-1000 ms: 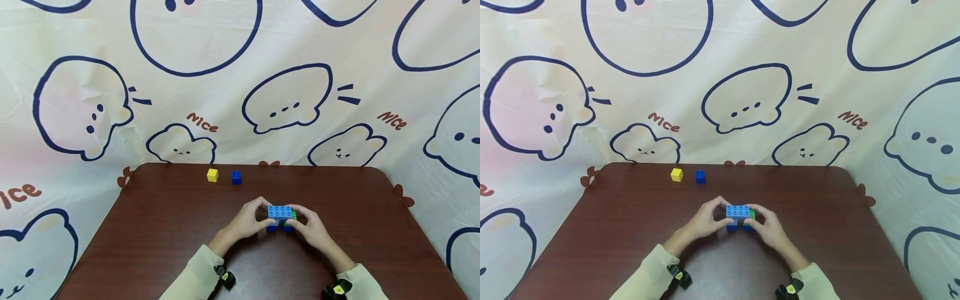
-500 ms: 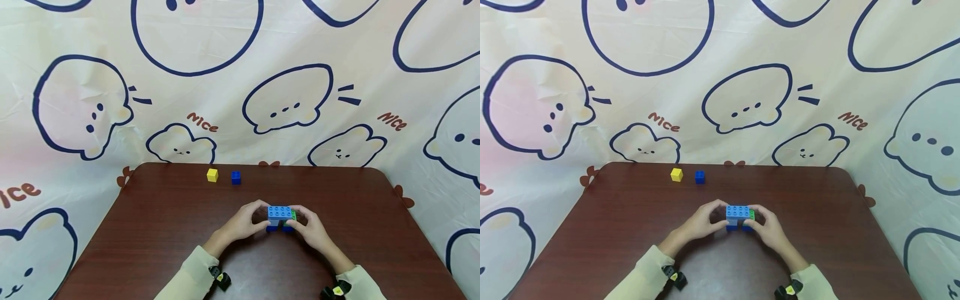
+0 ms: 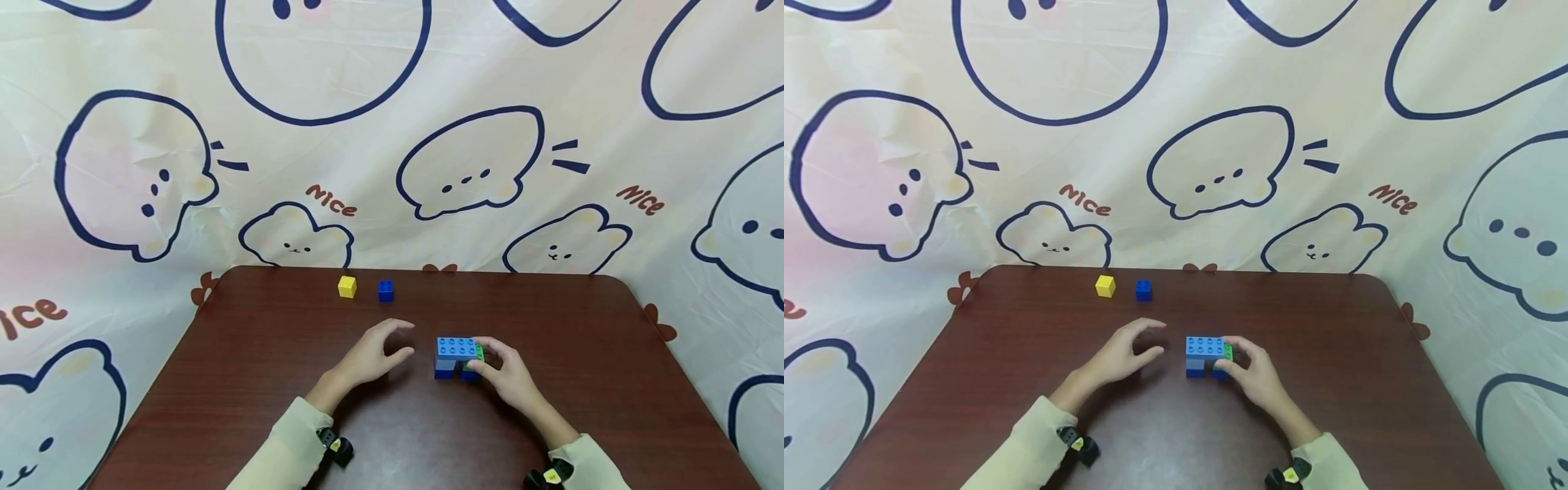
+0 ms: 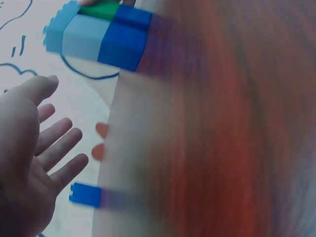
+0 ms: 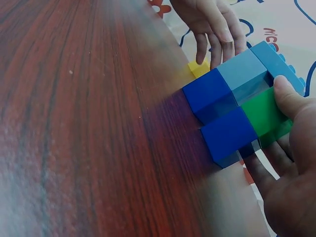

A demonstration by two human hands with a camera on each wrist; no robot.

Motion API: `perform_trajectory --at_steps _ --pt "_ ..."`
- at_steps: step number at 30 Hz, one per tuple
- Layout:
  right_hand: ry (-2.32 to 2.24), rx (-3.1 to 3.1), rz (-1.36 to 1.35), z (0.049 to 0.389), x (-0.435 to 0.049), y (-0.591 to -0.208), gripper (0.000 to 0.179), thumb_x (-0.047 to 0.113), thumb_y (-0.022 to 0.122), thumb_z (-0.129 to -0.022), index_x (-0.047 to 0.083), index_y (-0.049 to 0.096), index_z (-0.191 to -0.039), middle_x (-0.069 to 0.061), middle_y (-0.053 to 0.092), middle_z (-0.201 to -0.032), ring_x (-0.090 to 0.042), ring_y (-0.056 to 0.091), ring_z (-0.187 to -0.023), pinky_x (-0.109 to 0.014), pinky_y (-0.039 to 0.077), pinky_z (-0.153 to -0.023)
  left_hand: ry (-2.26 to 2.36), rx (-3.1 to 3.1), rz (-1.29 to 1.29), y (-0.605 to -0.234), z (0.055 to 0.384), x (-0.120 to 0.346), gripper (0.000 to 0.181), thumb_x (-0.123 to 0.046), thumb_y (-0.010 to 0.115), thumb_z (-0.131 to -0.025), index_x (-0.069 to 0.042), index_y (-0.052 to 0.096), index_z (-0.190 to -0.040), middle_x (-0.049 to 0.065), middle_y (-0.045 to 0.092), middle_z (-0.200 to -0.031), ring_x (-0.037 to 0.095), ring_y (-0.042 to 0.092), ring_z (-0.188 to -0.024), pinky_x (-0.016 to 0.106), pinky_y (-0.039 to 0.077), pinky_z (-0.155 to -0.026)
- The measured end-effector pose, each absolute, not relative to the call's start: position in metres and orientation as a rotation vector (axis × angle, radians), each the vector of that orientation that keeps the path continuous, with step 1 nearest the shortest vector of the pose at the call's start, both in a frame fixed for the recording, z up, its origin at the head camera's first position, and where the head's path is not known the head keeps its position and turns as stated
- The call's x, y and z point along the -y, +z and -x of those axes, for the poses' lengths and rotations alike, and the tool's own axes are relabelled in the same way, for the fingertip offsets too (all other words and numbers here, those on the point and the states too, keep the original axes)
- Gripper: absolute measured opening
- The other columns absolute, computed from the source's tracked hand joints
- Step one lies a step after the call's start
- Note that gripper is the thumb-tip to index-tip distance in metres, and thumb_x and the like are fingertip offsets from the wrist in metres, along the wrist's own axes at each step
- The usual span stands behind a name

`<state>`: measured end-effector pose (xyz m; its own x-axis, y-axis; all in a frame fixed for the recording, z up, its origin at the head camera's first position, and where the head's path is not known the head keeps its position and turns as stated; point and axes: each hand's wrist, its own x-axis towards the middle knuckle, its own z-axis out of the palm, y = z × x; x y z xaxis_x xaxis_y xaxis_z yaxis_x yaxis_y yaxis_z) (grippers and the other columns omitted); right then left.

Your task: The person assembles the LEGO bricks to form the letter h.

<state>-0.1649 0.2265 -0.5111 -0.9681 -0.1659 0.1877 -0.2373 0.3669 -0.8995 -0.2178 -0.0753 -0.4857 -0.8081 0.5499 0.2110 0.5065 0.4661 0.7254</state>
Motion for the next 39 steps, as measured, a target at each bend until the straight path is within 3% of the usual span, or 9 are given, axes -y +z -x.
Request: perform_trajectory --at_steps 13,39 --pt "1.692 2.532 -0.392 0.167 -0.227 -0.514 0.039 0.017 0.075 -0.094 0.002 0.064 -0.129 -0.01 0.071 -0.115 -0.016 0.065 -0.1 -0.022 0.053 -0.087 1.433 -2.754 -0.901 -0.48 0.246 0.115 0.041 -0.014 0.071 -0.097 0.001 0.059 -0.133 0.016 0.06 -0.132 0.04 0.056 -0.121 0.055 0.046 -0.104" --pt "1.734 2.511 -0.415 0.165 -0.225 -0.509 0.039 0.011 0.074 -0.094 0.0 0.063 -0.13 -0.012 0.071 -0.115 -0.013 0.064 -0.101 -0.024 0.054 -0.088 1.297 -2.925 -0.407 -0.475 0.308 0.162 0.053 -0.016 0.068 -0.099 0.003 0.048 -0.144 0.024 0.045 -0.148 0.041 0.045 -0.135 0.054 0.037 -0.114"
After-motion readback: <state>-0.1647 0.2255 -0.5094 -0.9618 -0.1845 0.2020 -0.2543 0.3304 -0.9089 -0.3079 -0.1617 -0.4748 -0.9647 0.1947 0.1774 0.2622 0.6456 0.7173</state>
